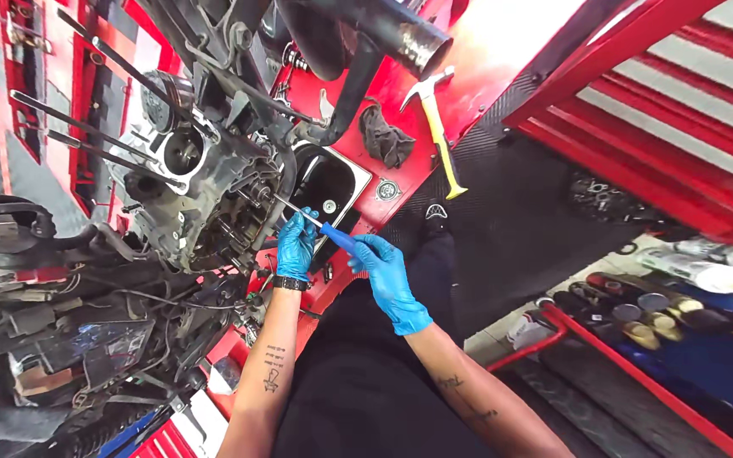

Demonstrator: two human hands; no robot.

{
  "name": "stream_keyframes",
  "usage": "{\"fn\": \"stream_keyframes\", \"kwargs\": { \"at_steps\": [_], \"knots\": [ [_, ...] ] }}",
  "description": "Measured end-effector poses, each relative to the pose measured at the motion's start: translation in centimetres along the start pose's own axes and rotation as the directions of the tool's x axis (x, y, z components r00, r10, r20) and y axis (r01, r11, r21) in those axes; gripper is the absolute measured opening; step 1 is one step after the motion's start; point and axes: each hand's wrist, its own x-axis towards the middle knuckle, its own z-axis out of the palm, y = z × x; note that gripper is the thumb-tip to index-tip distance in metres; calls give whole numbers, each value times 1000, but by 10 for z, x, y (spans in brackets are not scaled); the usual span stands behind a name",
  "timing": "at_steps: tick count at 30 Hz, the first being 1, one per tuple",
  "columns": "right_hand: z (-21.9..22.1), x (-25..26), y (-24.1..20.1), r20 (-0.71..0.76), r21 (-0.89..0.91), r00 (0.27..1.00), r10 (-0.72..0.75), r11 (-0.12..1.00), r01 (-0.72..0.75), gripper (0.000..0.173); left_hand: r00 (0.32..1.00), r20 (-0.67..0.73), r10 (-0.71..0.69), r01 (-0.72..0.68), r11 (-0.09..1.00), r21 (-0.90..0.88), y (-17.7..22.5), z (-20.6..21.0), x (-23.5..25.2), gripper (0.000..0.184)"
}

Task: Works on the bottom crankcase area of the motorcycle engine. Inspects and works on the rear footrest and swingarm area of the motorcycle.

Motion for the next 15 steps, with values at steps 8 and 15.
{"fn": "stream_keyframes", "kwargs": {
  "at_steps": [8,15],
  "knots": [
    [-1,-2,-5,29,117,980,198,973,-200,37,1000,4,5,-5,1000,-19,-2,-2,2,27],
    [-2,-5,-1,28,145,998,57,988,-61,25,1000,19,11,-11,999,-38,-4,3,-1,26]
  ]
}}
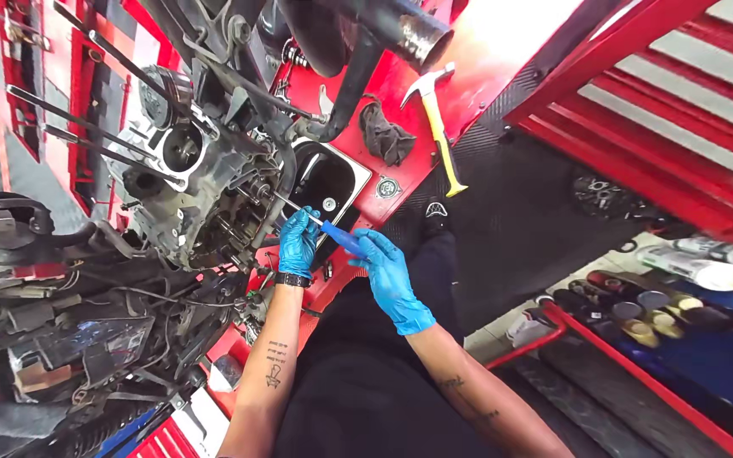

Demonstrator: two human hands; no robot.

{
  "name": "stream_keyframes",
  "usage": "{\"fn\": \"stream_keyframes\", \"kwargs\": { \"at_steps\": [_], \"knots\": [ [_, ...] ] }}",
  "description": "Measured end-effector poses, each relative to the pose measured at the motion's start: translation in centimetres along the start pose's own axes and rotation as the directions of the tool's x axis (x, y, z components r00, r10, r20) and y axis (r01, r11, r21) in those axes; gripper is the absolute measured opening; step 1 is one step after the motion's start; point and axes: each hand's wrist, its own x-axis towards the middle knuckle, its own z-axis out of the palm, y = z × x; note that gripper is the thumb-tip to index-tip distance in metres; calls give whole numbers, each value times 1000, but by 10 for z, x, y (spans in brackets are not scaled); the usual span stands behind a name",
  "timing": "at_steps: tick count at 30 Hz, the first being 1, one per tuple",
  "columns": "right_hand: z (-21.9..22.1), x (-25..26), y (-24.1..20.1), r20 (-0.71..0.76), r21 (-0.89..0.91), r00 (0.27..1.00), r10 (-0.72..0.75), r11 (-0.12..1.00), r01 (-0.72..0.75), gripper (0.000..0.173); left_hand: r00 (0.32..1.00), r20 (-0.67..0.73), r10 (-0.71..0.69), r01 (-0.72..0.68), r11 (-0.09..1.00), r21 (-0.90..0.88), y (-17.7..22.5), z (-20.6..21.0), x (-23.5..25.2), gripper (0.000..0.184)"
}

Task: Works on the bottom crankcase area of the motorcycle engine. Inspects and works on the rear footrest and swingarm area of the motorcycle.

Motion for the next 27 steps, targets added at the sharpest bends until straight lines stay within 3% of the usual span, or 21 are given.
{"fn": "stream_keyframes", "kwargs": {
  "at_steps": [2,3,5,7,8,11,13,16,18,20,23,27],
  "knots": [
    [1,1,-1,-7,3,988,155,988,-155,37,1000,25,-1,1,1000,1,1,-3,-1,28],
    [2,1,0,-7,-20,991,137,990,-137,34,999,33,1,0,1000,-6,1,-4,-1,28],
    [4,-2,2,0,-80,1000,-28,996,28,15,1000,26,-7,8,1000,-21,2,-6,-5,26],
    [5,-3,6,20,-50,987,-162,985,163,20,1000,-9,-16,16,999,-35,2,-5,-5,23],
    [6,-2,5,15,2,990,-143,990,143,21,1000,-22,-11,10,999,-41,2,-3,-4,23],
    [4,-1,-1,27,104,982,189,976,-191,31,1000,-3,-22,22,996,-82,4,-2,-2,29],
    [6,1,0,38,72,958,283,956,-285,41,999,-5,-45,45,995,-91,6,0,-3,32],
    [11,-2,1,14,-37,1000,19,999,-18,15,999,5,-38,38,998,-52,7,-1,-3,30],
    [8,-3,2,67,-11,991,-113,993,114,21,1000,-21,-6,6,1000,-18,6,1,-1,24],
    [5,-3,-1,68,80,998,-2,997,-3,24,1000,-20,5,-5,1000,-18,8,0,1,27],
    [2,5,1,136,35,959,249,966,-256,34,1000,-5,-14,14,999,-44,11,-2,2,32],
    [3,10,7,153,-14,977,146,989,-146,25,993,-101,-62,44,985,-167,11,-3,4,32]
  ]
}}
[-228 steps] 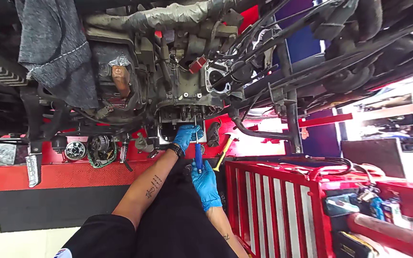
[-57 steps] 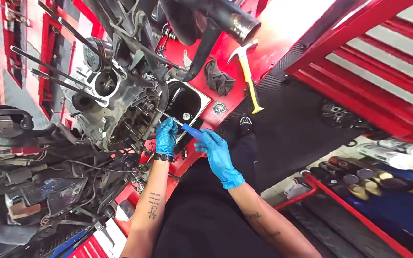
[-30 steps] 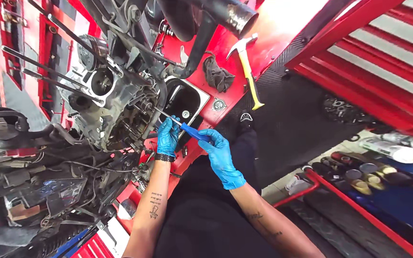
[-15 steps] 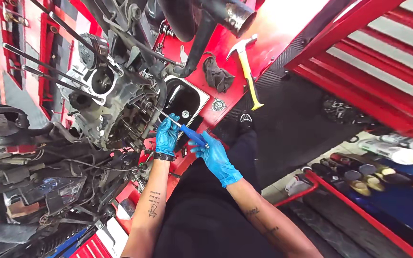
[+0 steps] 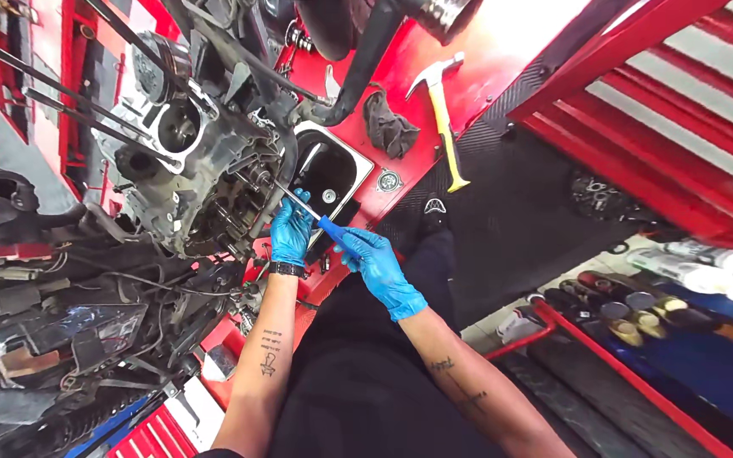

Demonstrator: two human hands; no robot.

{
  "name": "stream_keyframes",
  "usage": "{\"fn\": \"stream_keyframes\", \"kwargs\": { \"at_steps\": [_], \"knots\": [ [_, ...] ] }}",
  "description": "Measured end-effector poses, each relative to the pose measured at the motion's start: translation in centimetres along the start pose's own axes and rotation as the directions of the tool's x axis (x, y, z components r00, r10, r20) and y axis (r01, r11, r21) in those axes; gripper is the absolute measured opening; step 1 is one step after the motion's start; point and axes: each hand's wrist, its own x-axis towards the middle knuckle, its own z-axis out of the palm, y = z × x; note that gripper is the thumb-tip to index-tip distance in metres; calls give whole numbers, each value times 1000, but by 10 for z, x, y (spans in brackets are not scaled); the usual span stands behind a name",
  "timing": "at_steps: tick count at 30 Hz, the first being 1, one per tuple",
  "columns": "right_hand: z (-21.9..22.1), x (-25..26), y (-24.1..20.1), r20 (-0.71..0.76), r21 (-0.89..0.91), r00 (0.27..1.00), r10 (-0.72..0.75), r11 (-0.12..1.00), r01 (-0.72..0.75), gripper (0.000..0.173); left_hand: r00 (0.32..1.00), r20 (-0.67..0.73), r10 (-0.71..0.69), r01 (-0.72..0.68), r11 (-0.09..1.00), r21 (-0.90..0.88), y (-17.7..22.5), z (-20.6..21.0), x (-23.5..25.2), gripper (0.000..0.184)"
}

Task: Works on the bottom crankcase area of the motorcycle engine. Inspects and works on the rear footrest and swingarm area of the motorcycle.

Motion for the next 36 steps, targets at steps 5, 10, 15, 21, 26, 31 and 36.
{"fn": "stream_keyframes", "kwargs": {
  "at_steps": [5,10,15,21,26,31,36],
  "knots": [
    [-6,-4,0,-27,-15,999,-33,999,32,25,999,-8,53,-54,993,-101,3,3,10,35],
    [-14,-9,-1,-39,-43,999,-28,999,26,25,997,10,81,-79,988,-131,3,8,14,38],
    [-32,-23,-1,-27,-59,1000,-2,998,0,25,997,18,70,-68,993,-94,0,8,16,41],
    [-77,-55,-4,-75,-118,996,39,992,-47,27,996,-74,56,-57,998,-19,-18,5,12,26],
    [-130,-11,-20,-94,-357,980,-177,925,133,39,986,-103,-127,130,991,13,-41,-8,0,32],
    [-175,134,-48,-175,-756,931,-321,649,82,42,979,-59,-197,203,968,150,-66,-32,-32,39],
    [-167,216,-76,-209,-956,876,-434,277,-90,38,985,13,-172,158,927,339,-63,-58,-57,46]
  ]
}}
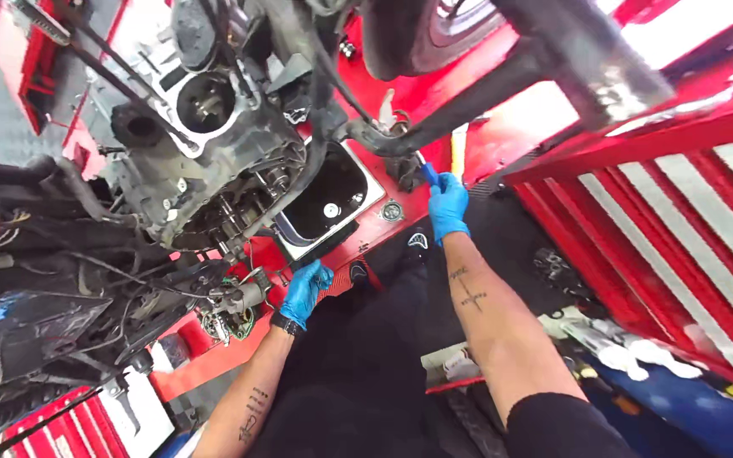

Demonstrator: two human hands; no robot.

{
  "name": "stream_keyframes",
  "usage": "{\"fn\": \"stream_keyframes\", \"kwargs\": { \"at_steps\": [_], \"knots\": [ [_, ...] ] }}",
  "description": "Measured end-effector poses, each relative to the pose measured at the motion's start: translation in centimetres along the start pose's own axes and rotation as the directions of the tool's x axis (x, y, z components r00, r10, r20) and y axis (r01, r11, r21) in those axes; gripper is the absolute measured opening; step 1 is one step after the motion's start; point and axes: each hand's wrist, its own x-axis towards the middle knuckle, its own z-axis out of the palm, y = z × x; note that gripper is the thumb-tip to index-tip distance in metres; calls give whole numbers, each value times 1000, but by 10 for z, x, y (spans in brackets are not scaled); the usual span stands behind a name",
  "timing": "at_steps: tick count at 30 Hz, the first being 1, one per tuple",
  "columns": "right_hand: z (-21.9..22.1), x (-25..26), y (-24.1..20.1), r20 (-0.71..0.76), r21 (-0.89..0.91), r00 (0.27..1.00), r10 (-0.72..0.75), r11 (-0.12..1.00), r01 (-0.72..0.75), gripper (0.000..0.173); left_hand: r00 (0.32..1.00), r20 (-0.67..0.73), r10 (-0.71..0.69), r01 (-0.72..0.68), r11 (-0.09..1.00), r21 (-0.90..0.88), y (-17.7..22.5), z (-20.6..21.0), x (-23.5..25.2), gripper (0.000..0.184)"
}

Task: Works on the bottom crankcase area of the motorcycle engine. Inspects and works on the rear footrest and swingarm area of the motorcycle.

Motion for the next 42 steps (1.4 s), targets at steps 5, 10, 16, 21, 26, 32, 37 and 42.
{"fn": "stream_keyframes", "kwargs": {
  "at_steps": [5,10,16,21,26,32,37,42],
  "knots": [
    [-15,-52,-81,51,1,986,-162,987,162,42,994,42,97,-94,994,-61,-3,-18,-18,43],
    [11,-165,-204,332,440,835,-439,855,275,33,994,57,97,-91,990,-110,-2,-20,-33,43],
    [46,-174,-252,373,519,835,-405,837,175,39,993,48,105,-96,982,-161,-4,-13,-43,43],
    [64,-170,-252,254,664,863,-437,727,172,28,996,24,91,-84,973,-215,-12,-26,-48,40],
    [75,-175,-248,121,716,889,-441,659,230,26,995,2,101,-96,955,-281,-20,-40,-51,40],
    [76,-171,-245,79,689,881,-467,664,291,25,995,-4,104,-100,944,-314,-21,-48,-53,39],
    [80,-177,-241,56,641,864,-499,682,352,25,994,-5,112,-107,934,-341,-16,-51,-54,39],
    [56,-166,-208,76,590,860,-505,718,369,27,997,-9,81,-79,941,-330,-17,-48,-49,40]
  ]
}}
